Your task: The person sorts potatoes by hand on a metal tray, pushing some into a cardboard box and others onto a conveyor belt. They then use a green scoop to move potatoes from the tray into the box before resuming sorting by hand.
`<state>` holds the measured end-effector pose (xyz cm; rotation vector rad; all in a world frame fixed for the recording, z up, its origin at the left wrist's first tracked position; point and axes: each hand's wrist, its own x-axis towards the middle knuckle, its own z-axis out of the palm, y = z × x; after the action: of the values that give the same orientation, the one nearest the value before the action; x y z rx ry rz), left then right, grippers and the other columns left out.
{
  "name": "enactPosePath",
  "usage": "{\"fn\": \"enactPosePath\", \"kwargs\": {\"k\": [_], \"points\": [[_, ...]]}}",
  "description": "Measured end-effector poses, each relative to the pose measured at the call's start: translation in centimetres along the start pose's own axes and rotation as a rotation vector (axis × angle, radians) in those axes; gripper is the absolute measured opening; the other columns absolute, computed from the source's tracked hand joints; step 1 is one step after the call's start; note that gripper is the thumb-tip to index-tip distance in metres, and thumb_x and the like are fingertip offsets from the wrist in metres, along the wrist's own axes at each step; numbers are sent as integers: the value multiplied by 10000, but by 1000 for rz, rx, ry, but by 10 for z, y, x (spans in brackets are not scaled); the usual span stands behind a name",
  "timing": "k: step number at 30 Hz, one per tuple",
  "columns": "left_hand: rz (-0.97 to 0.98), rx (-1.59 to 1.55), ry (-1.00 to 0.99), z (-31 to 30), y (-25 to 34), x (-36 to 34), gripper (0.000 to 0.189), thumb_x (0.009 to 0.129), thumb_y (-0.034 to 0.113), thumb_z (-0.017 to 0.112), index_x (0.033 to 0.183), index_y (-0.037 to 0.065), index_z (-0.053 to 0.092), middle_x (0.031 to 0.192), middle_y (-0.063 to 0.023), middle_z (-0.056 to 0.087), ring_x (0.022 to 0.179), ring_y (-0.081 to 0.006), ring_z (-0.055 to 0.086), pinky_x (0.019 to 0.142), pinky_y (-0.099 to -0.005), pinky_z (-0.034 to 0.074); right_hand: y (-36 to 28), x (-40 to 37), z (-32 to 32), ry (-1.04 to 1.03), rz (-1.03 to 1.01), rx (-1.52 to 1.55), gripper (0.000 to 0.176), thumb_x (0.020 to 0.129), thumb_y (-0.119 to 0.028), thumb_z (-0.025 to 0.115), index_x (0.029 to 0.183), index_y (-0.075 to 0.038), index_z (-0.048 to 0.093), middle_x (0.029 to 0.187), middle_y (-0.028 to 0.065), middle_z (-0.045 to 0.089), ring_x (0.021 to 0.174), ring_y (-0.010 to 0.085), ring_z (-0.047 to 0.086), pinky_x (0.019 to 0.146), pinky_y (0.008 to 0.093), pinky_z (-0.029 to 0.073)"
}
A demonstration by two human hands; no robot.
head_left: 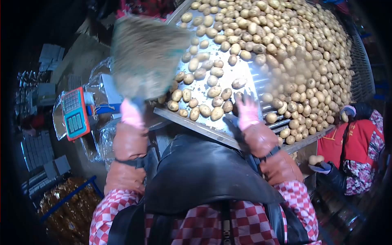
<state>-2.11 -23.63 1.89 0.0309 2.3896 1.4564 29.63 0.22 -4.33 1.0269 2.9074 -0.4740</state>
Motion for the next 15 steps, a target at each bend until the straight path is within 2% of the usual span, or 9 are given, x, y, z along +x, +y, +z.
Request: {"fn": "enactPosePath", "kwargs": {"k": [1,2,3,5,9,11,12,13,15], "points": [[-89,-214,94,-30,-11,0,429,925,350,680,1154,-9,627,974,-74,680,778,-200,640,632,-341,521,-12,10,24,-83,-29,-65,887,693,-551,778,1461,-300,412,1546,164,282,1418,510,172,1094,703,210],[-105,-234,140,-58,-23,-6,458,933,347,668,1219,-2,590,1031,-78,667,819,-196,642,644,-336,526,-22,14,27,-37,-67,-22,907,652,-575,794,1448,-344,427,1527,167,301,1397,521,211,1091,707,218],[-116,-266,183,-83,-41,-10,493,942,344,656,1285,6,553,1088,-82,655,860,-192,645,655,-332,531,-35,23,29,-22,-105,19,924,638,-578,798,1446,-319,433,1517,166,312,1392,509,226,1092,701,221],[-154,-221,227,-119,-75,-21,508,949,362,629,1282,-16,564,1109,-113,651,875,-199,639,687,-327,523,-53,44,48,60,-285,173,912,638,-563,802,1437,-299,450,1510,161,322,1389,497,238,1085,699,229],[-392,-587,121,-144,-103,-27,564,948,374,631,1331,-29,537,1175,-125,646,905,-187,642,693,-317,523,-132,100,40,19,-239,113,835,710,-490,795,1440,-274,452,1514,138,359,1416,470,245,1078,681,264],[-372,-527,97,-152,-114,-19,561,948,372,632,1328,-31,539,1168,-124,647,902,-185,641,689,-313,522,-170,126,47,-74,-275,257,899,667,-481,828,1446,-270,431,1520,127,345,1422,431,262,1097,665,257],[-358,-491,88,-155,-118,-14,560,947,371,633,1326,-31,540,1165,-123,648,901,-184,641,687,-312,522,-193,135,45,-70,-250,198,907,661,-478,833,1445,-278,426,1512,128,352,1422,433,259,1099,658,271],[-341,-458,84,-159,-121,-9,559,947,370,633,1324,-32,541,1162,-123,649,900,-183,640,685,-310,521,-214,143,42,-128,-195,122,876,687,-474,821,1444,-274,427,1506,139,352,1424,431,257,1098,644,282],[-318,-394,70,-165,-127,-1,556,947,368,635,1321,-33,543,1155,-122,651,897,-181,640,681,-306,521,-236,161,61,-74,-298,225,843,714,-475,799,1444,-283,424,1529,134,332,1432,432,246,1061,666,316]]}}
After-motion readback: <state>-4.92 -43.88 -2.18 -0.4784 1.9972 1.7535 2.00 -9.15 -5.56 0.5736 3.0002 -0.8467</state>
